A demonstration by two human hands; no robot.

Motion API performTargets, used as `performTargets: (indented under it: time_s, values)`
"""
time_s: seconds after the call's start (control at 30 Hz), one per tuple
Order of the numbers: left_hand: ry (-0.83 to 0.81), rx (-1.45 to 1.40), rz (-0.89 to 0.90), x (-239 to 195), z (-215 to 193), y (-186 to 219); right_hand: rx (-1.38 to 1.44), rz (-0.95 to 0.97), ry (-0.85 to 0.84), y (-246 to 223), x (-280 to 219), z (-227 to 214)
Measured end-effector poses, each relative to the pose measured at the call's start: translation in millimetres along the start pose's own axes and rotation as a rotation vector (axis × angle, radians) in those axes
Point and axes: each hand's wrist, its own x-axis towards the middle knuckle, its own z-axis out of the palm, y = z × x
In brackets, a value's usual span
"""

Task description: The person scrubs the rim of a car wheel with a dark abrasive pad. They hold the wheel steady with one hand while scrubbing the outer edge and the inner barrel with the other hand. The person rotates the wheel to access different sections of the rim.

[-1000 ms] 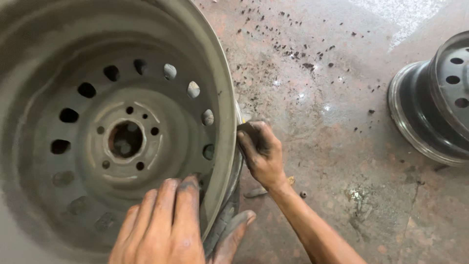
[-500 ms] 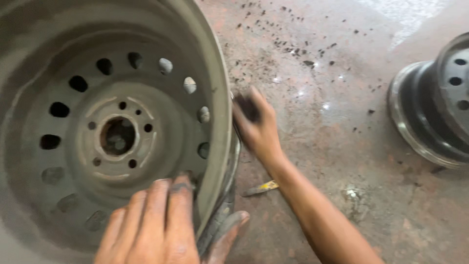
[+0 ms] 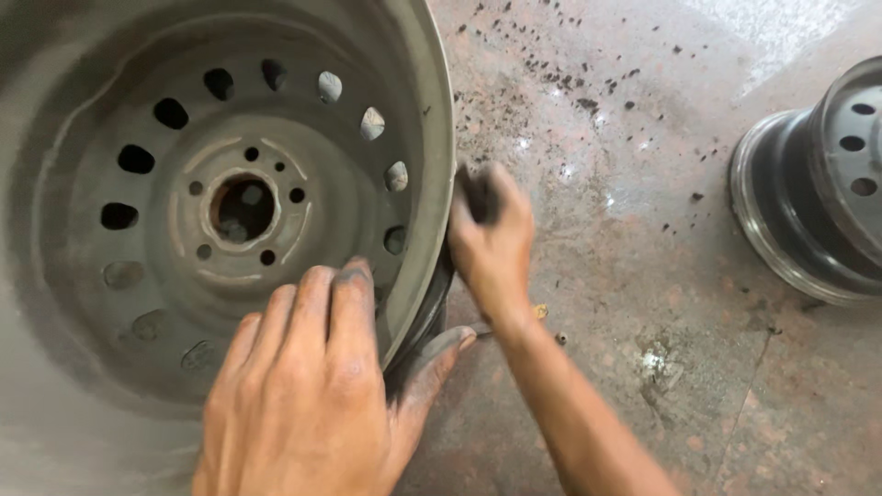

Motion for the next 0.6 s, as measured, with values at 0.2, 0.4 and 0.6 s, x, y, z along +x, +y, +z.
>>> performTargets:
  time_s: [0.2,0.4,0.6]
  values:
    - [-0.014,-0.021,0.001,0,4,-3,-0.236,-0.313,0.205,27,-21,6]
    - [-0.025,0.017,0.002,3,3,-5,0.012,-0.108,0.191,44,-24,19]
    - [-0.060,-0.025,-0.044,1,6,-2,0.214,-0.269,-0.036,63,47,16]
